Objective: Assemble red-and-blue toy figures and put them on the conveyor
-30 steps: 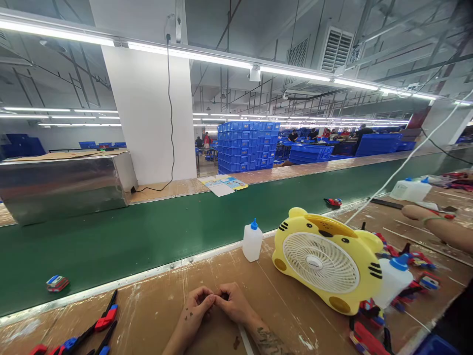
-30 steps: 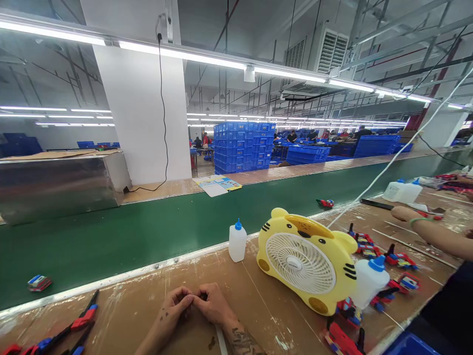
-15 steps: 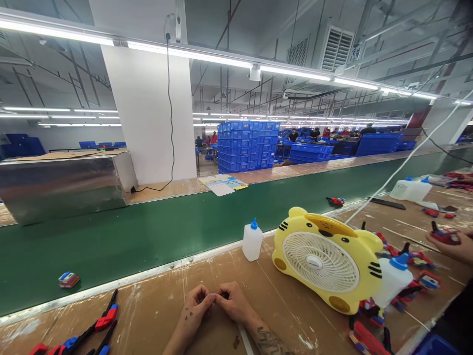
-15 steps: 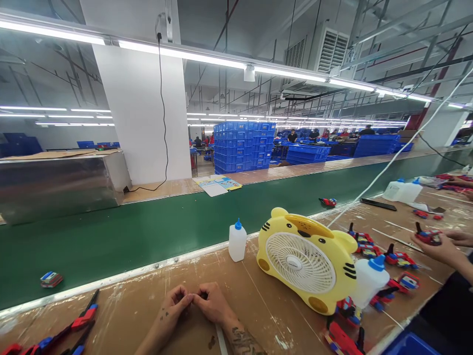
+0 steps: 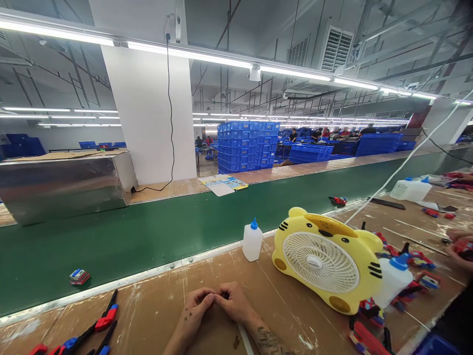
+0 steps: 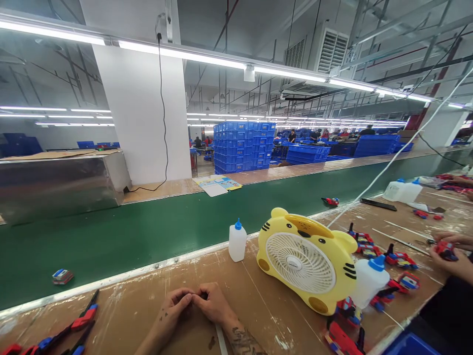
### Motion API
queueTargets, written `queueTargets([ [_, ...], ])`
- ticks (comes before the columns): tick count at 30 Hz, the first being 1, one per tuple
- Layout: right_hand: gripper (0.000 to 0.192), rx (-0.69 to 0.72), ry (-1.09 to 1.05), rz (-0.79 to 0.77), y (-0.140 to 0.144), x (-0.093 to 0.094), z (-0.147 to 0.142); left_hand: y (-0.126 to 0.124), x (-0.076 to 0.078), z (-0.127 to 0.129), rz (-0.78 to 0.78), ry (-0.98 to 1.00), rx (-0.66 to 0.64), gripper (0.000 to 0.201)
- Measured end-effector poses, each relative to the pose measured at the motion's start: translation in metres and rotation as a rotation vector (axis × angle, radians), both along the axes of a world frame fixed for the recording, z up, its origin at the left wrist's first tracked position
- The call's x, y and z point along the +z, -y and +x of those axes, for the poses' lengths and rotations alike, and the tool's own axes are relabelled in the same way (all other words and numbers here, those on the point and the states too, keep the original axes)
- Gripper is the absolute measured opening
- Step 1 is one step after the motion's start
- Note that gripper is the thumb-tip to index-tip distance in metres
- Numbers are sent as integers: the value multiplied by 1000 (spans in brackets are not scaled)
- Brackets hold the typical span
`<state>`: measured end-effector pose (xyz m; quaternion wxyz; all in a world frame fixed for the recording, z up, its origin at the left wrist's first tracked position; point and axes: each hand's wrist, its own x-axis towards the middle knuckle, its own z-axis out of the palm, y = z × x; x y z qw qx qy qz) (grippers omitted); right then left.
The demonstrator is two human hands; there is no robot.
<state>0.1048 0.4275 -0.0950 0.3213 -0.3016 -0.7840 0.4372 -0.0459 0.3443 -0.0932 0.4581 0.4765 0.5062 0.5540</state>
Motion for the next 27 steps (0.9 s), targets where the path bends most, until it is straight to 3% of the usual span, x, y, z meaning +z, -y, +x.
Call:
queueTargets([
  [7, 43, -7, -2, 24, -1, -3, -1, -1, -2, 1, -16, -24, 7, 48],
  [13, 48, 2, -1, 16, -1, -2, 0, 2, 5, 1, 11, -68, 7, 45],
  [27, 53, 15, 20, -6, 0, 0, 1, -1, 3, 0, 43, -48, 61, 43],
])
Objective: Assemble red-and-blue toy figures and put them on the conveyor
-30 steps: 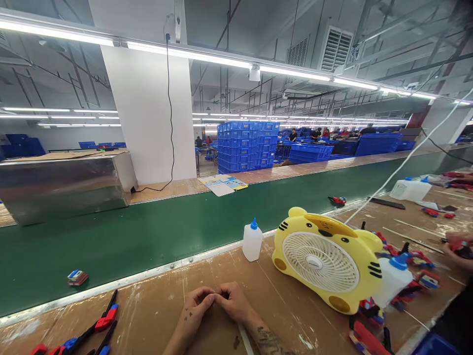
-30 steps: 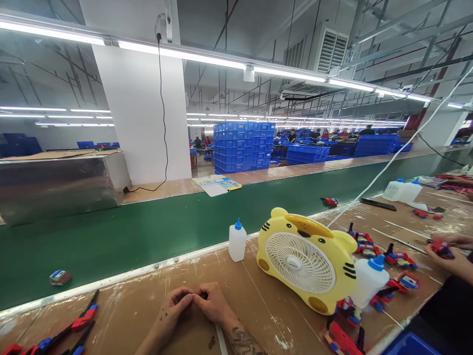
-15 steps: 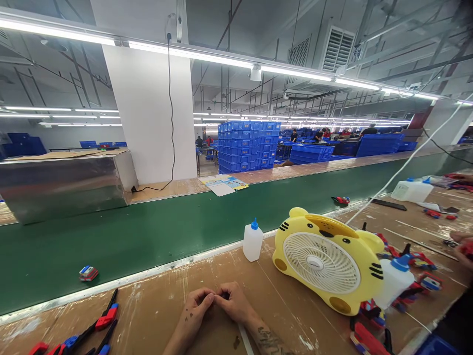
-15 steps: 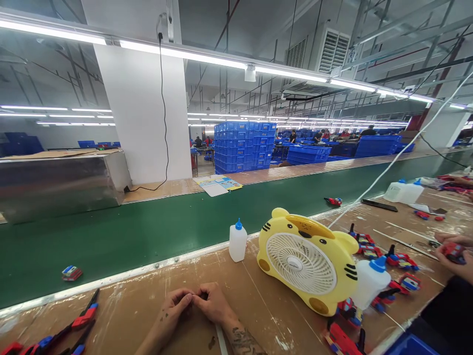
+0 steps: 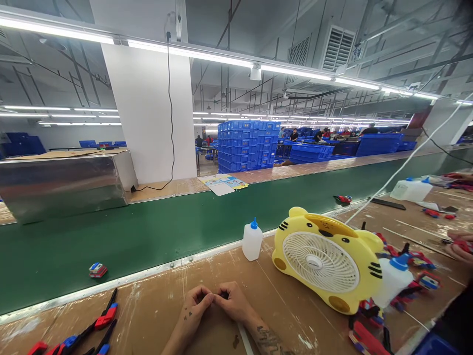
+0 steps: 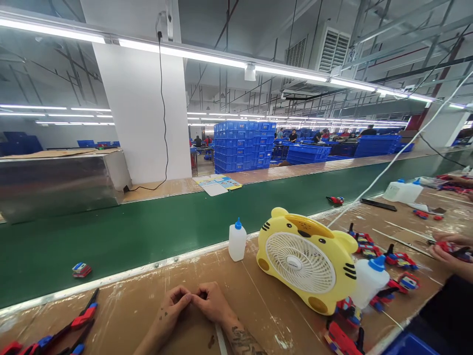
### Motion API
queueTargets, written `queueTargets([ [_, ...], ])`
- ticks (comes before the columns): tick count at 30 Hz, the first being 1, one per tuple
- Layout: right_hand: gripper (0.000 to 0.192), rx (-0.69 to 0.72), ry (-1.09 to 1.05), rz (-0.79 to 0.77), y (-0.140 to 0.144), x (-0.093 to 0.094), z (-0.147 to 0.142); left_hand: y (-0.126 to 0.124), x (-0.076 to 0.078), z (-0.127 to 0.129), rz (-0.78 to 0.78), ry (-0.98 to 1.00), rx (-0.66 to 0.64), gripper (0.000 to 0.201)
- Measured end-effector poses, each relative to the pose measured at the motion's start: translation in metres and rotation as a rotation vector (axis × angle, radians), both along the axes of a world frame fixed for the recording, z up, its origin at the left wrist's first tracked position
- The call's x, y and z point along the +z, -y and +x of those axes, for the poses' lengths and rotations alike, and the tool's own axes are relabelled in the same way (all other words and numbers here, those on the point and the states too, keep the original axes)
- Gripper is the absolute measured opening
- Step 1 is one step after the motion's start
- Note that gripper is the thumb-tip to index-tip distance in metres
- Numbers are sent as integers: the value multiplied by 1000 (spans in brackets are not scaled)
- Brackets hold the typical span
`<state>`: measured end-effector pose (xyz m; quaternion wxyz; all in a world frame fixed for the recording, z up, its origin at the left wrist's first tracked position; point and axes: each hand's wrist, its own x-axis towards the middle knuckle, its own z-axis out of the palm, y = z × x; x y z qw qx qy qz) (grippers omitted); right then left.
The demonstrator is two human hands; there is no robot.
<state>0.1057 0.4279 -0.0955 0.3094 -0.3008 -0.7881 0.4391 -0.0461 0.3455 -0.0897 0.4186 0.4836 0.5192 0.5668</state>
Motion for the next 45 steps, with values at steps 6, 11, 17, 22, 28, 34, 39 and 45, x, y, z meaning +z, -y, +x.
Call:
queueTargets([
  [6, 49, -3, -16, -6, 0, 1, 0, 2, 2, 2, 3, 17, 12, 42],
  [11, 49, -20, -10, 2, -1, -2, -1, 3, 2, 2, -7, 16, 22, 41],
  [17, 49, -25, 2, 8, -2, -4, -1, 0, -1, 1, 17, 30, 34, 40],
  [22, 48, -24, 3, -2, 0, -3, -1, 0, 0, 1, 15, 5, 42, 42],
  [28, 46, -6, -20, -4, 2, 5, 0, 2, 7, 3, 18, 30, 51, 42],
  [34, 43, -25, -34, -11, 0, 2, -1, -1, -4, 0, 19, -8, 75, 42],
  [39, 38, -61, -47, -8, -4, -2, -2, 9, 21, -3, 40, -372, 61, 34],
  [45, 32, -45, -72, -73, -5, -4, -3, 80, 51, -58, 63, -845, 194, 24],
])
